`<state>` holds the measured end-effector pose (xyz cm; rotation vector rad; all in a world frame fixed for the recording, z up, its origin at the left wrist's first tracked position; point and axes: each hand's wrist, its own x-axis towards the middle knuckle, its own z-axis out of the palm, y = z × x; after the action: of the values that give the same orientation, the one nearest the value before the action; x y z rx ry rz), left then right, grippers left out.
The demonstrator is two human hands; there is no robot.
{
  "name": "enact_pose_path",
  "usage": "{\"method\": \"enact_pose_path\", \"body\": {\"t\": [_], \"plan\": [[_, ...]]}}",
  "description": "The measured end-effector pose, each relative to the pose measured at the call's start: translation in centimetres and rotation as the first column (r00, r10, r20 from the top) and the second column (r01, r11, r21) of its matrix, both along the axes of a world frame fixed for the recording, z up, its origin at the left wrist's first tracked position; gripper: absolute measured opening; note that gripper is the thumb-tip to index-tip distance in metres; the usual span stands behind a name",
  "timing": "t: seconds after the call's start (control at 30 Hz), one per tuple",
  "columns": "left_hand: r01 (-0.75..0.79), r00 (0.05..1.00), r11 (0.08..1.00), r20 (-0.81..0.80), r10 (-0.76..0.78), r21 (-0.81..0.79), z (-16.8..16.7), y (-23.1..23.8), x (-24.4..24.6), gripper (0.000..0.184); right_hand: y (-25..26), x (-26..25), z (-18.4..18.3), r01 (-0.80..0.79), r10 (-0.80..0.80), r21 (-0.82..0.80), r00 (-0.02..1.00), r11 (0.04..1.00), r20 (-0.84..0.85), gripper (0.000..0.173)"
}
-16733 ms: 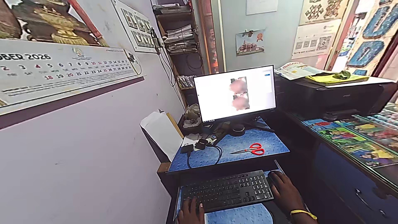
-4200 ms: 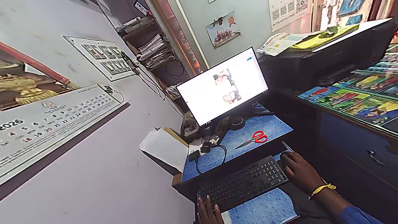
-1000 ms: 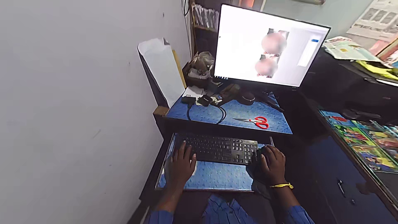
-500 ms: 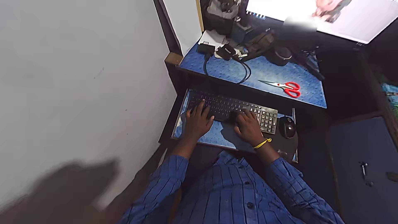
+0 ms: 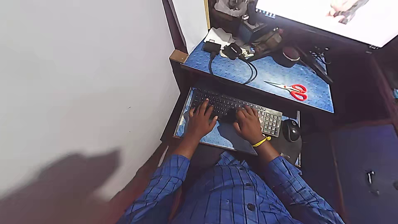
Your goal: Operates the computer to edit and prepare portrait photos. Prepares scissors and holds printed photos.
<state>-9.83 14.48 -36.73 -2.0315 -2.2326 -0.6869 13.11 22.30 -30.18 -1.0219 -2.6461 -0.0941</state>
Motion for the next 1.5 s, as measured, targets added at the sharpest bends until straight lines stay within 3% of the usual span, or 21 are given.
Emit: {"method": "enact_pose_path", "body": {"t": [0.17,0.3,0.47,0.53,0.6,0.63,0.7,0.77,0.9,0.97,1.03,1.2,1.37,1.5], "plan": [[-0.018,1.000,1.000,-0.015,0.018,0.016,0.0,-0.1,0.1,0.058,-0.4,-0.3,0.3,0.047,-0.046,0.065,0.999,0.997,-0.022,0.038],[-0.029,0.999,0.998,-0.036,0.031,0.048,0.2,0.0,0.2,0.061,-0.4,0.1,-0.3,0.056,-0.056,0.005,0.998,0.998,0.004,0.039],[-0.041,0.993,0.980,-0.096,0.061,0.197,-0.5,0.1,0.2,0.058,0.3,3.1,2.1,0.156,-0.080,0.231,0.948,0.961,-0.308,0.038],[-0.048,0.992,0.980,-0.107,0.070,0.193,-0.4,0.2,0.2,0.058,0.4,5.9,2.9,0.183,-0.134,0.064,0.881,0.981,-0.453,0.041],[-0.047,0.995,0.984,-0.081,0.062,0.172,-0.2,0.2,0.3,0.057,-0.2,8.9,3.4,0.027,-0.239,-0.290,0.643,0.957,-0.728,0.045],[-0.047,0.995,0.985,-0.077,0.061,0.168,-0.2,0.2,0.3,0.057,-0.4,10.4,3.5,0.019,-0.266,-0.307,0.554,0.951,-0.789,0.045],[-0.042,0.996,0.988,-0.075,0.054,0.150,0.1,0.1,0.4,0.057,-0.4,14.0,3.4,0.221,-0.241,-0.121,0.675,0.968,-0.697,0.043],[-0.035,0.995,0.990,-0.089,0.047,0.140,0.3,-0.1,0.5,0.056,0.2,17.4,2.2,0.417,-0.324,0.048,0.769,0.908,-0.551,0.046],[0.030,0.994,0.999,-0.105,-0.026,0.037,1.5,-0.6,1.1,0.055,1.3,21.3,-1.6,0.635,-0.530,0.078,0.700,0.768,-0.479,0.058],[0.079,0.993,0.996,-0.083,-0.082,-0.033,2.3,-0.6,2.4,0.058,1.2,21.3,-3.5,0.669,-0.596,-0.011,0.655,0.743,-0.464,0.062],[0.165,0.978,0.983,-0.112,-0.173,-0.080,2.7,-0.2,4.5,0.064,1.5,20.8,-4.4,0.672,-0.610,0.010,0.678,0.740,-0.409,0.064],[0.348,0.916,0.937,-0.200,-0.347,-0.030,2.7,2.1,10.0,0.065,1.4,20.2,-4.0,0.668,-0.643,-0.032,0.701,0.744,-0.311,0.061],[0.373,0.911,0.924,-0.223,-0.348,0.080,2.1,3.4,13.1,0.059,1.3,20.1,-3.4,0.682,-0.679,-0.085,0.691,0.726,-0.250,0.052],[0.340,0.935,0.885,-0.217,-0.281,0.317,1.0,3.2,13.0,0.058,1.3,20.0,-3.4,0.676,-0.667,-0.076,0.691,0.733,-0.280,0.050]]}}
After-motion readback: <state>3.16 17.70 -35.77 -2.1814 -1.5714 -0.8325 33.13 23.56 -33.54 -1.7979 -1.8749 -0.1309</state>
